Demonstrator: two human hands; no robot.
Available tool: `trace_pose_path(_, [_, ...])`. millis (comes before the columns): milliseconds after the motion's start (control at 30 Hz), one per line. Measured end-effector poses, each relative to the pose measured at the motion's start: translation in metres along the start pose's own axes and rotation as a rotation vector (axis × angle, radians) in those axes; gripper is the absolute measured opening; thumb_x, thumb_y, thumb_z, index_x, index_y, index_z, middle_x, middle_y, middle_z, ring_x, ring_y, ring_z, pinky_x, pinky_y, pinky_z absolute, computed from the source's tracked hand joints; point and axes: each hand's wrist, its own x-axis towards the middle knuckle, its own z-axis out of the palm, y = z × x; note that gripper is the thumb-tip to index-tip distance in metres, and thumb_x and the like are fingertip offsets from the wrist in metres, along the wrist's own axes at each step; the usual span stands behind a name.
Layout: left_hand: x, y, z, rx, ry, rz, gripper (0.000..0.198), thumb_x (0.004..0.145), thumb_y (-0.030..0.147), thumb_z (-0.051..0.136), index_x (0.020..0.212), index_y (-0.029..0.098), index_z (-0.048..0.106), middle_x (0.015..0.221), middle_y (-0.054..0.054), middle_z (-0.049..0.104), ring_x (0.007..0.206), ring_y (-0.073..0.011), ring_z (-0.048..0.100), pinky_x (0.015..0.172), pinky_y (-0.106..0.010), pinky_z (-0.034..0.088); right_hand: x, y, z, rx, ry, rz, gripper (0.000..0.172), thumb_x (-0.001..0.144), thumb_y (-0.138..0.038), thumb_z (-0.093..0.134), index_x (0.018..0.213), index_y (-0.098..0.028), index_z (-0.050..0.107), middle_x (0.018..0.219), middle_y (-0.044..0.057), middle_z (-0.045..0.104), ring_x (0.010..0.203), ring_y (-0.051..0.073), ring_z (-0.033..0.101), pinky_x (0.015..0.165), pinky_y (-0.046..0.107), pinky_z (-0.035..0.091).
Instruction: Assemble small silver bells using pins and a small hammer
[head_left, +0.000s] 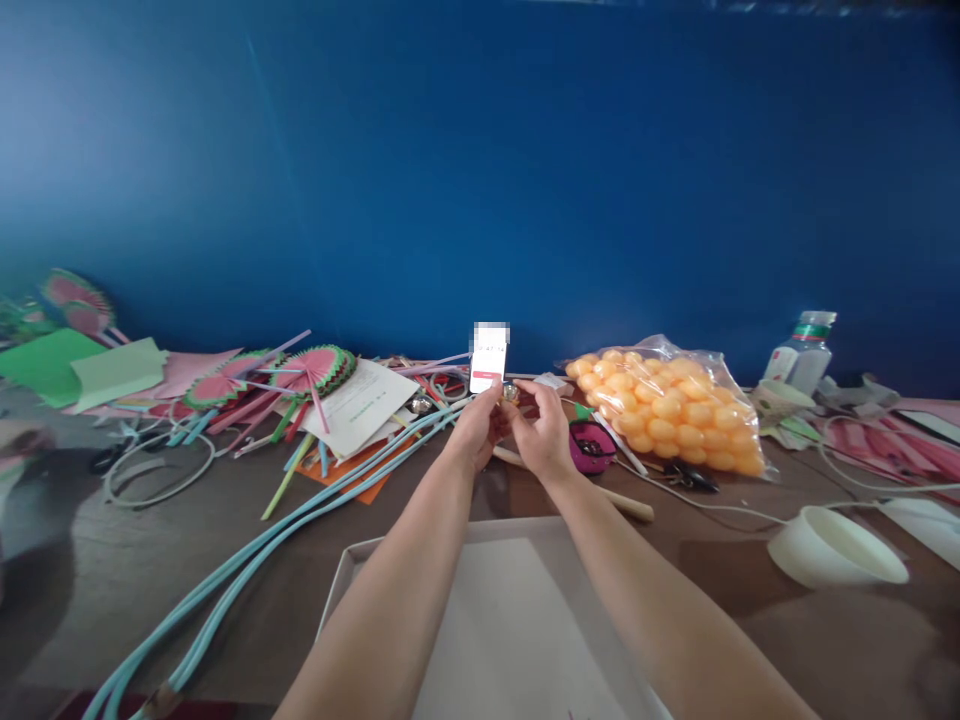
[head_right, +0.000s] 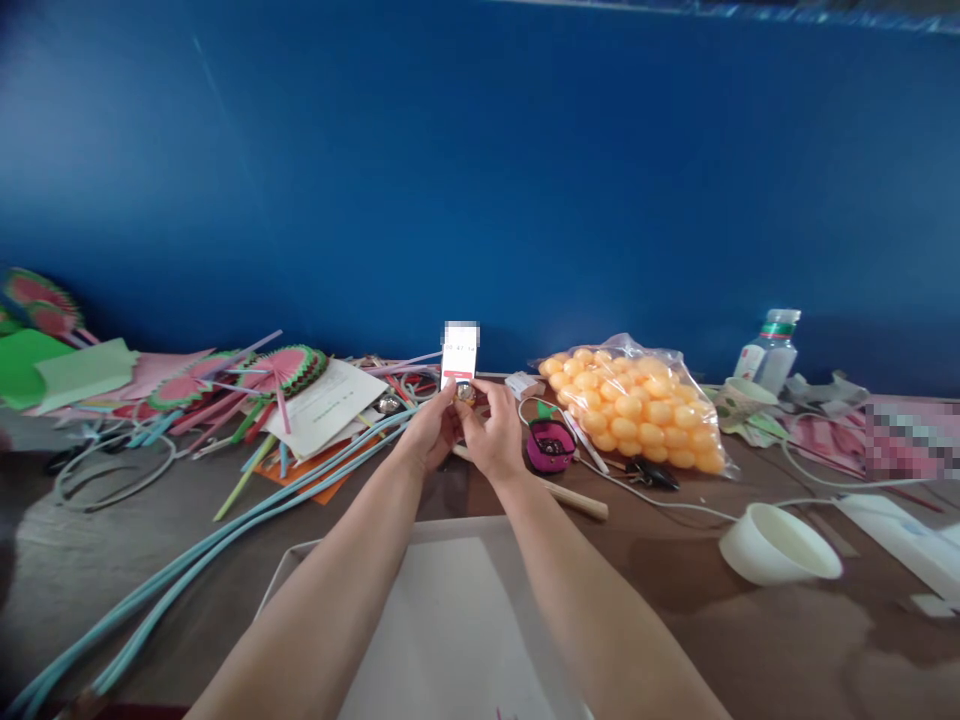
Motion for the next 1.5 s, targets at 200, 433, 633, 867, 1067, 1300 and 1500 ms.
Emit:
trace_pose_path(200, [0.002,0.000,0.000,-0.020,0.067,-0.024,0.030,0.079,0.043,0.068,0.089,0.015,0.066,0.073,-0.005,0.066,0.055,-0.0112,0.060,0.053,-0.022,0.046,-0.001,0.004,0.003,-0.041,-0.055,0.016,0.030,0.085,-0.030,0.058,0.114,-0.020,0.058,0.110,0.009,0.064,0.102,0.021,0.059,0.090,0.035,0.049])
trace_pose_path(433, [0.008,0.003,-0.004,-0.053,0.343,-0.034,0.024,0.083,0.038,0.065,0.081,0.014,0.063,0.063,-0.001,0.059,0.048,-0.0060,0.053,0.049,-0.018,0.042,0.006,-0.009,-0.002,-0.036,-0.034,-0.042,0.032,0.088,-0.029,0.054,0.118,-0.017,0.056,0.114,0.011,0.061,0.095,0.018,0.061,0.080,0.030,0.052])
trace_pose_path(633, [0.005,0.005,-0.003,-0.032,0.378,-0.041,0.030,0.079,0.043,0.068,0.082,0.013,0.063,0.068,-0.003,0.062,0.052,-0.0056,0.055,0.051,-0.016,0.042,0.041,0.000,-0.051,-0.184,-0.161,0.040,0.027,0.085,-0.029,0.054,0.109,-0.020,0.063,0.110,0.008,0.066,0.078,0.015,0.063,0.074,0.029,0.051])
trace_pose_path(867, [0.007,0.004,-0.002,-0.021,0.389,-0.063,0.033,0.077,0.045,0.069,0.083,0.013,0.062,0.067,-0.002,0.061,0.049,-0.0048,0.053,0.049,-0.017,0.040,0.054,0.028,-0.107,-0.865,-0.809,0.300,0.018,0.080,-0.029,0.057,0.080,-0.029,0.075,0.088,0.002,0.073,0.079,0.019,0.063,0.062,0.027,0.038])
trace_pose_path(1067, [0.009,0.003,-0.004,-0.020,0.394,-0.065,0.031,0.079,0.044,0.068,0.083,0.013,0.062,0.068,-0.001,0.062,0.049,-0.0043,0.053,0.050,-0.016,0.041,0.052,0.038,-0.099,-0.988,-1.079,0.279,0.020,0.072,-0.029,0.063,0.086,-0.027,0.077,0.089,0.005,0.073,0.077,0.021,0.065,0.057,0.025,0.034])
trace_pose_path(1300, [0.011,0.002,-0.005,-0.013,0.398,-0.068,0.034,0.079,0.046,0.068,0.083,0.013,0.062,0.069,-0.002,0.063,0.050,-0.0040,0.054,0.049,-0.016,0.040,0.059,0.032,-0.088,-1.071,-1.147,0.219,0.019,0.069,-0.021,0.062,0.081,-0.019,0.076,0.085,0.011,0.073,0.078,0.025,0.067,0.060,0.027,0.037])
trace_pose_path(1500, [0.012,0.001,-0.005,-0.013,0.394,-0.068,0.033,0.079,0.046,0.068,0.086,0.014,0.063,0.071,-0.002,0.063,0.052,-0.0042,0.055,0.050,-0.016,0.040,0.054,0.033,-0.085,-1.097,-1.145,0.160,0.022,0.071,-0.015,0.056,0.083,-0.014,0.074,0.090,0.017,0.072,0.084,0.030,0.068,0.061,0.029,0.040])
